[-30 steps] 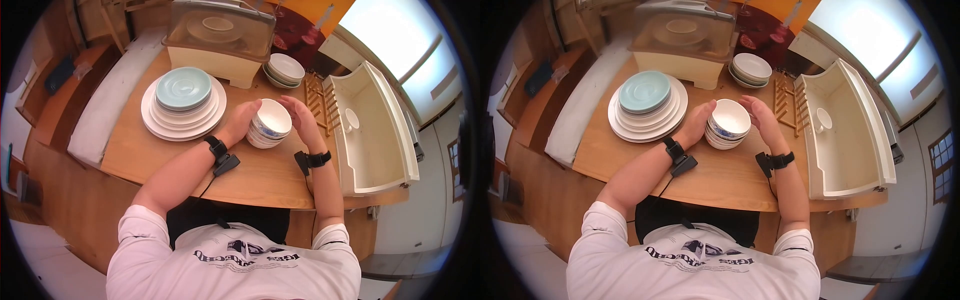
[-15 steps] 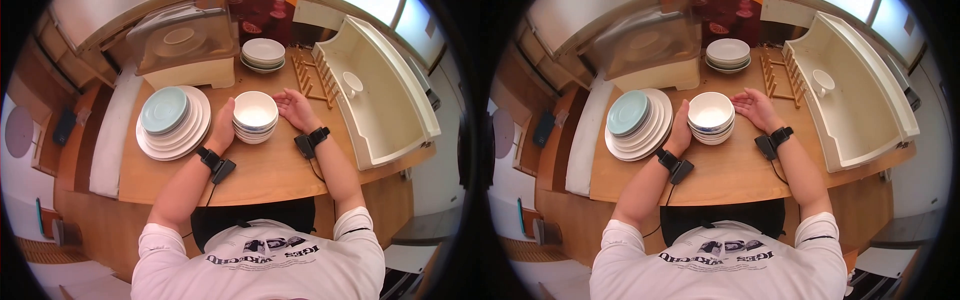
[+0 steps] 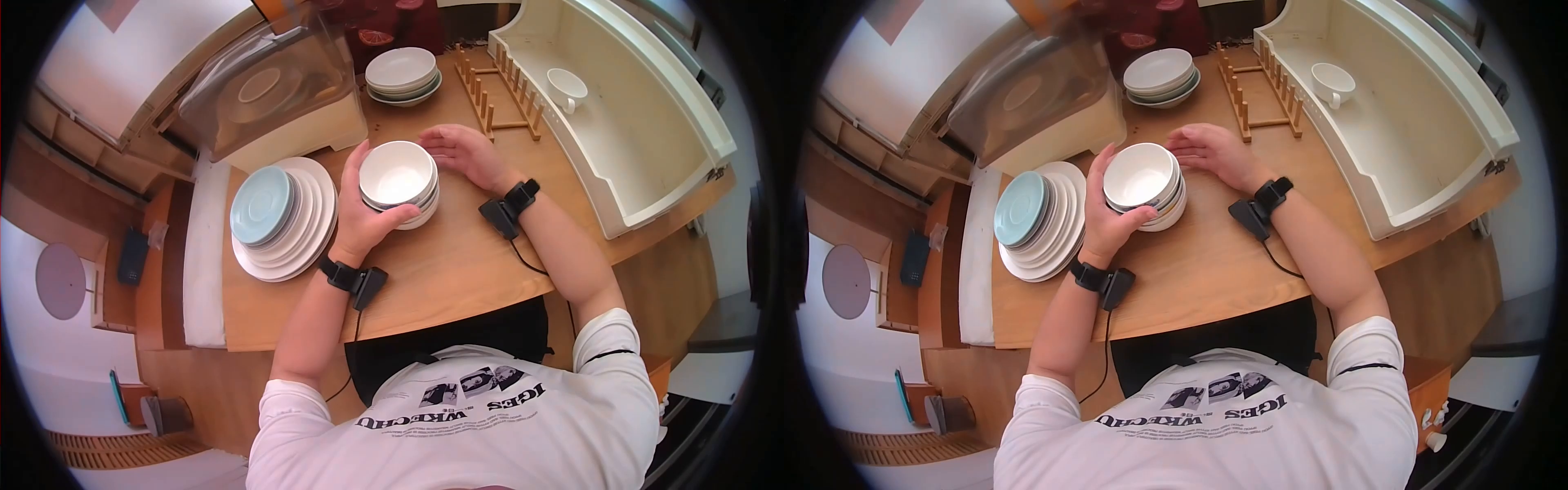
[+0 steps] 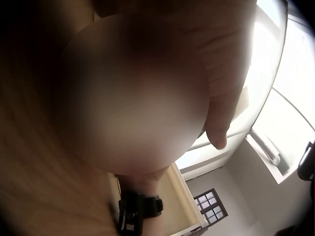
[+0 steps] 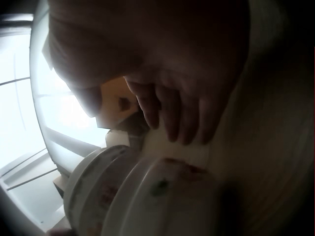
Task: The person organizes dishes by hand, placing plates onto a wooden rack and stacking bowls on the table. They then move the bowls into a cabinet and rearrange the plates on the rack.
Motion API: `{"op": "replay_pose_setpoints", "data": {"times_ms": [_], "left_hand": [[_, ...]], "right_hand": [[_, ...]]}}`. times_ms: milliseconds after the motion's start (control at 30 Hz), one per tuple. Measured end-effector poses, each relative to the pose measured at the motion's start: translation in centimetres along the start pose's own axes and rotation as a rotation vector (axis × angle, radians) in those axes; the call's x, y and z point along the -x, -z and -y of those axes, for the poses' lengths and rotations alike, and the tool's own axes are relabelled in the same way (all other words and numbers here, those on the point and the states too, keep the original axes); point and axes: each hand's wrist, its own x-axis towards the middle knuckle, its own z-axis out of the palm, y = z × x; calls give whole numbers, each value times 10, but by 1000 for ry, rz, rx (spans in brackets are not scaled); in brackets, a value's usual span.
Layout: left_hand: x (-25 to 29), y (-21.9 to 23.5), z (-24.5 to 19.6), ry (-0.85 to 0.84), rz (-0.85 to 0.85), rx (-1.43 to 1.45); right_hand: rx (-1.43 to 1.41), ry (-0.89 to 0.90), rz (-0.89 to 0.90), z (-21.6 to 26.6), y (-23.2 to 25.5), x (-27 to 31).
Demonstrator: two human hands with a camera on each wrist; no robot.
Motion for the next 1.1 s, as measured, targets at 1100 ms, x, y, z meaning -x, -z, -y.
{"op": "replay_pose_setpoints", "data": {"times_ms": [1100], "left_hand": [[-8, -8, 29, 200, -288, 620]], "right_hand": [[521, 467, -342, -59, -94, 10]]}}
